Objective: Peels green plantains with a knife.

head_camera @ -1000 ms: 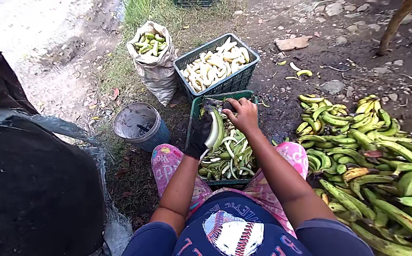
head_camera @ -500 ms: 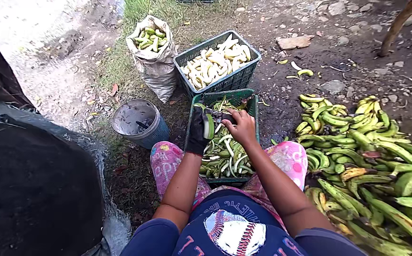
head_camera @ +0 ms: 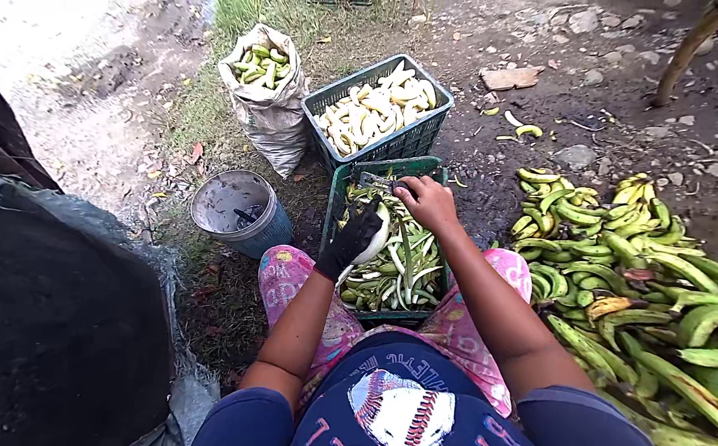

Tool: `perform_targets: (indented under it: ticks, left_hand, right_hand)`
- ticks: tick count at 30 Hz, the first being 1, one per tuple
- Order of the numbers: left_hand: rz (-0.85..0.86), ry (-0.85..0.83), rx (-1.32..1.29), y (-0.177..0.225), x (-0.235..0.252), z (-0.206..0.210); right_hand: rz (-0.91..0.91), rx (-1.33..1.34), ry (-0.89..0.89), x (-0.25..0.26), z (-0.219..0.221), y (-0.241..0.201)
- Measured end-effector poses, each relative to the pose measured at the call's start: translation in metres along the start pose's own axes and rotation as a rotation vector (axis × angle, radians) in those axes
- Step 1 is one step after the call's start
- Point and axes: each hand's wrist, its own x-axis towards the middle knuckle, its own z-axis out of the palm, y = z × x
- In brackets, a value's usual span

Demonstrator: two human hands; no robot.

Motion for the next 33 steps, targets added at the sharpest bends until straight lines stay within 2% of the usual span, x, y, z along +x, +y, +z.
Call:
perform_targets:
  ticks: [2, 3, 6, 7, 8, 11, 13, 16, 18, 20, 23, 25, 27, 30, 32, 33]
  left_hand:
    - [-0.119, 0.146, -0.104, -0.01, -0.005, 0.008]
    - [-0.166, 0.205, -0.255, -0.01, -0.006, 0.01]
    - [-0.203, 0.187, -1.053, -0.007, 0.012, 0.01]
    - [-0.228, 0.193, -1.222, 0.004, 0.019, 0.009]
    - [-0.238, 0.209, -1.268, 0.008, 0.02, 0.009]
    - [-0.202, 0.239, -0.94, -0.004, -0.002, 0.017]
    - [-0.112, 0.235, -0.738, 0.002, -0.007, 0.02]
    - [-0.009, 0.2, -0.762, 0.005, -0.003, 0.02]
    - [0.046, 0.192, -0.815, -0.007, -0.001, 0.019]
    - [0.065, 0.168, -0.772, -0.019, -0.001, 0.015]
    - [0.053, 0.131, -0.523, -0.022, -0.007, 0.013]
    - [-0.03, 0.145, -0.662, -0.02, -0.002, 0.016]
    - [-0.157, 0.162, -0.915, -0.021, 0.0, 0.019]
    - [-0.178, 0.063, -1.095, -0.023, 0.016, 0.014]
    - [-0.276, 0.135, -1.262, 0.015, 0.03, 0.006]
    - [-0.324, 0.188, -1.283, 0.032, 0.033, 0.002]
  right_hand:
    - [-0.064, 0.084, 0.023, -0.021, 0.022, -0.001]
    - [-0.119, 0.106, 0.076, -0.037, 0.039, -0.002]
    - [-0.27, 0.082, 0.285, -0.075, 0.085, 0.003]
    - [-0.283, 0.066, 0.337, -0.084, 0.093, 0.004]
    - [-0.281, 0.047, 0.377, -0.089, 0.096, 0.005]
    - [-0.222, 0.008, 0.419, -0.081, 0.089, 0.003]
    - [-0.099, 0.078, 0.336, -0.063, 0.073, 0.001]
    - [0.153, 0.282, 0.064, -0.032, 0.044, -0.003]
    - [0.217, 0.319, -0.051, -0.022, 0.036, -0.006]
    - [0.225, 0.293, -0.055, -0.021, 0.039, -0.005]
    - [0.348, 0.31, -0.076, -0.018, 0.043, 0.013]
    - [0.362, 0.337, -0.046, -0.022, 0.044, 0.022]
    - [0.244, 0.309, -0.009, -0.035, 0.051, 0.024]
    - [-0.144, 0.168, 0.117, -0.057, 0.069, 0.03]
    - [-0.366, 0.087, 0.196, -0.065, 0.073, 0.035]
    - [-0.416, 0.058, 0.214, -0.067, 0.072, 0.035]
